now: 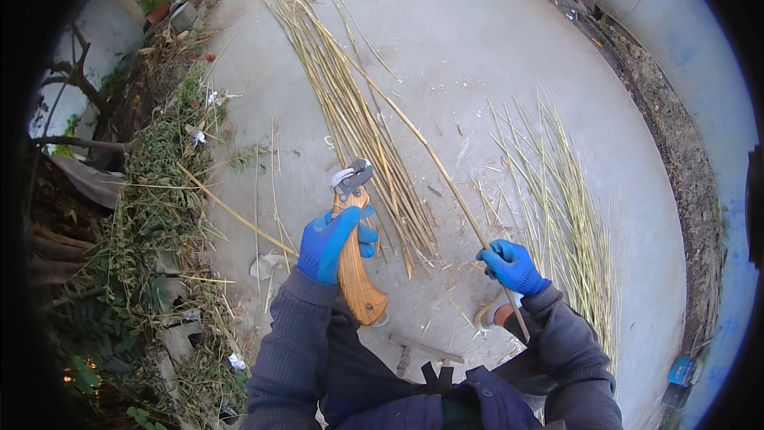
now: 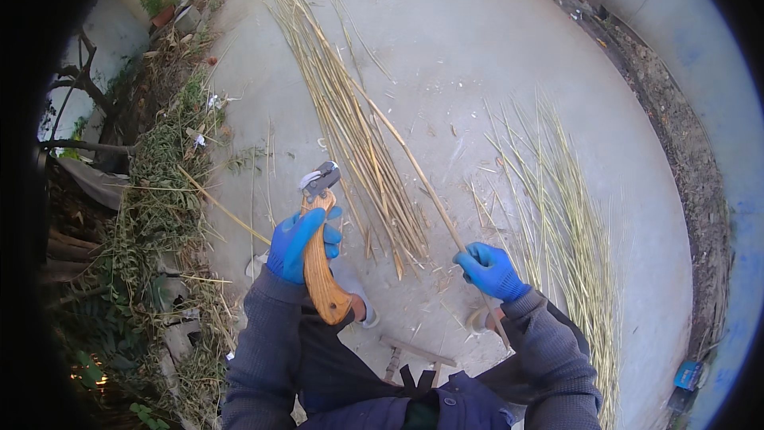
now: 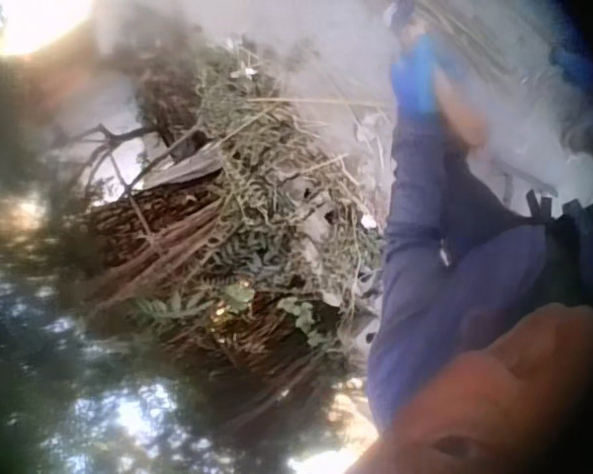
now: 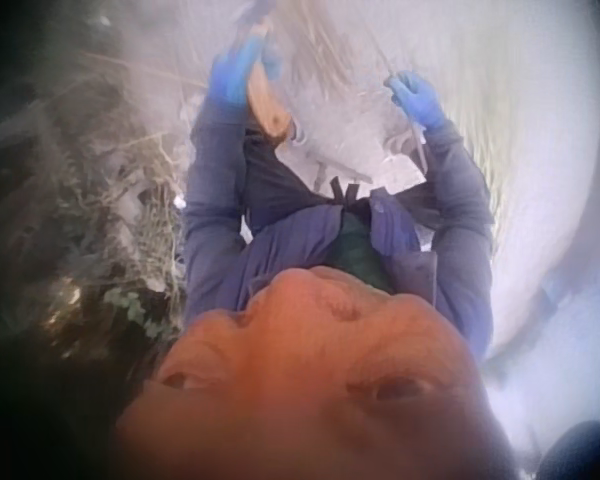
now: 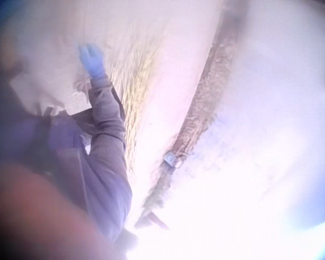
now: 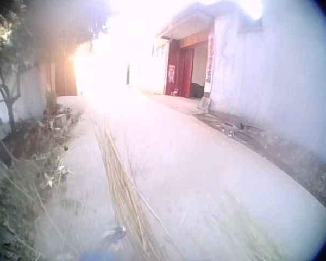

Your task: The person sits on the ground and uses pruning shears to trim small branches off long, thin sticks. They handle each stick individually, cutting off protrusions and placing the trimmed sticks into a pile on the ground.

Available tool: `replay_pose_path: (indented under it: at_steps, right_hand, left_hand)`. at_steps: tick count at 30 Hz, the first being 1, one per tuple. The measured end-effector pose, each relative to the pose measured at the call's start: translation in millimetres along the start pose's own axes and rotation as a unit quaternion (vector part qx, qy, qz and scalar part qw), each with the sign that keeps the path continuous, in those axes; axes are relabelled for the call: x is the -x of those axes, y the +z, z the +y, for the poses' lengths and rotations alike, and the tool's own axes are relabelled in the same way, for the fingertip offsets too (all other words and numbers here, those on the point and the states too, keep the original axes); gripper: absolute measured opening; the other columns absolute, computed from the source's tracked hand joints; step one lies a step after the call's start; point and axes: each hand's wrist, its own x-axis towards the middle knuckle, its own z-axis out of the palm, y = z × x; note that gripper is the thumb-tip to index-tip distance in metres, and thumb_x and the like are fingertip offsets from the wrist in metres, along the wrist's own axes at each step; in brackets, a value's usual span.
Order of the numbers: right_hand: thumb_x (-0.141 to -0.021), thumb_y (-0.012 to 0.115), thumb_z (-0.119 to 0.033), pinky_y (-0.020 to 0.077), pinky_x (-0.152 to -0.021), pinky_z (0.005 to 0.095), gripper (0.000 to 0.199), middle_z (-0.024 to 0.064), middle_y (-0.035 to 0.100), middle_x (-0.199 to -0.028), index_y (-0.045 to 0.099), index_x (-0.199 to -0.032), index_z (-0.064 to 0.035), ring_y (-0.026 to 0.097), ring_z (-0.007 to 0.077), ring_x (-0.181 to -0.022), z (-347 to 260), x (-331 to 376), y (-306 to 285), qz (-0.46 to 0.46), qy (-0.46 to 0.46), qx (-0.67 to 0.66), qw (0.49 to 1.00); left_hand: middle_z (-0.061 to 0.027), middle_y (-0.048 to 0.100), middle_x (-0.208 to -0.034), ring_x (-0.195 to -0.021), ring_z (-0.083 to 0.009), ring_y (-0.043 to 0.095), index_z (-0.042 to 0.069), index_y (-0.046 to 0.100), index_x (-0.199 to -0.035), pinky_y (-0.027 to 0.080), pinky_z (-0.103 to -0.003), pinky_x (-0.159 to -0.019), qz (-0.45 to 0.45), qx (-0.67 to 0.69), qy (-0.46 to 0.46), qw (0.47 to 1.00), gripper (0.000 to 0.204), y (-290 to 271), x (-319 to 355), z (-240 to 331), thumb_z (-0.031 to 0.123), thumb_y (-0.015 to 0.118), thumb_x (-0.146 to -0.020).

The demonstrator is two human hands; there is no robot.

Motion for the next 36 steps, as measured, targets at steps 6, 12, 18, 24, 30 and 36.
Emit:
replay_pose_path:
  at_steps: [6,12,18,24,30,36]
  right_hand:
    - [-0.095,0.064,-0.021,0.0481,-0.054,0.0243,0.021,0.0034,0.062,-0.066,0.066,-0.087,-0.0018,0.059,0.0089,-0.057,0.3,110.3,-17.0,0.006,0.037,-0.078,0.996]
    - [-0.102,0.052,-0.022,0.0451,-0.048,0.0220,0.027,0.0046,0.063,-0.068,0.065,-0.095,0.0008,0.062,0.0103,-0.059,16.9,168.2,-6.8,-0.035,-0.028,-0.142,0.989]
    - [-0.105,0.045,-0.022,0.0522,-0.057,0.0231,0.032,0.0055,0.058,-0.064,0.061,-0.106,0.0055,0.067,0.0162,-0.068,-6.0,161.7,0.8,-0.049,-0.089,-0.272,0.957]
    - [-0.107,0.041,-0.028,0.0574,-0.078,0.0285,0.040,0.0023,0.057,-0.064,0.060,-0.112,0.0059,0.061,0.0093,-0.062,-53.3,118.9,-3.2,-0.036,-0.223,-0.244,0.943]
    - [-0.104,0.048,-0.027,0.0570,-0.063,0.0280,0.034,0.0064,0.064,-0.070,0.063,-0.109,0.0025,0.063,0.0121,-0.059,-100.5,88.8,-3.4,0.001,-0.269,-0.283,0.921]
    - [-0.098,0.053,-0.024,0.0524,-0.054,0.0252,0.029,0.0053,0.062,-0.064,0.065,-0.102,0.0024,0.068,0.0148,-0.068,-132.2,82.6,1.0,0.100,-0.238,-0.254,0.932]
  left_hand:
    - [-0.0175,0.069,-0.090,-0.072,-0.0228,0.068,-0.007,0.061,-0.121,0.057,-0.032,-0.065,0.004,-0.004,0.044,0.999,0.049,0.3,0.3,-9.4,0.034,0.064,-0.095]
    - [-0.0193,0.069,-0.093,-0.073,-0.0249,0.069,-0.006,0.061,-0.121,0.059,-0.034,-0.066,-0.002,-0.008,0.054,0.998,0.047,-0.4,-0.3,-15.8,0.032,0.065,-0.094]
    - [-0.0169,0.069,-0.093,-0.070,-0.0219,0.067,-0.005,0.060,-0.123,0.058,-0.032,-0.063,-0.032,-0.081,0.030,0.996,0.046,14.0,26.3,-25.3,0.030,0.064,-0.095]
    - [-0.0131,0.071,-0.088,-0.071,-0.0184,0.069,-0.005,0.060,-0.117,0.058,-0.030,-0.062,-0.213,-0.167,-0.077,0.959,0.033,47.6,125.1,-45.3,0.021,0.063,-0.096]
    - [-0.0117,0.071,-0.085,-0.072,-0.0157,0.069,-0.003,0.061,-0.113,0.057,-0.028,-0.065,-0.310,-0.206,-0.170,0.912,0.030,70.4,210.3,-56.2,0.020,0.065,-0.094]
    - [-0.0082,0.072,-0.079,-0.069,-0.0123,0.068,-0.003,0.063,-0.108,0.055,-0.029,-0.064,-0.292,-0.273,-0.107,0.910,0.030,78.4,232.0,-58.3,0.022,0.067,-0.092]
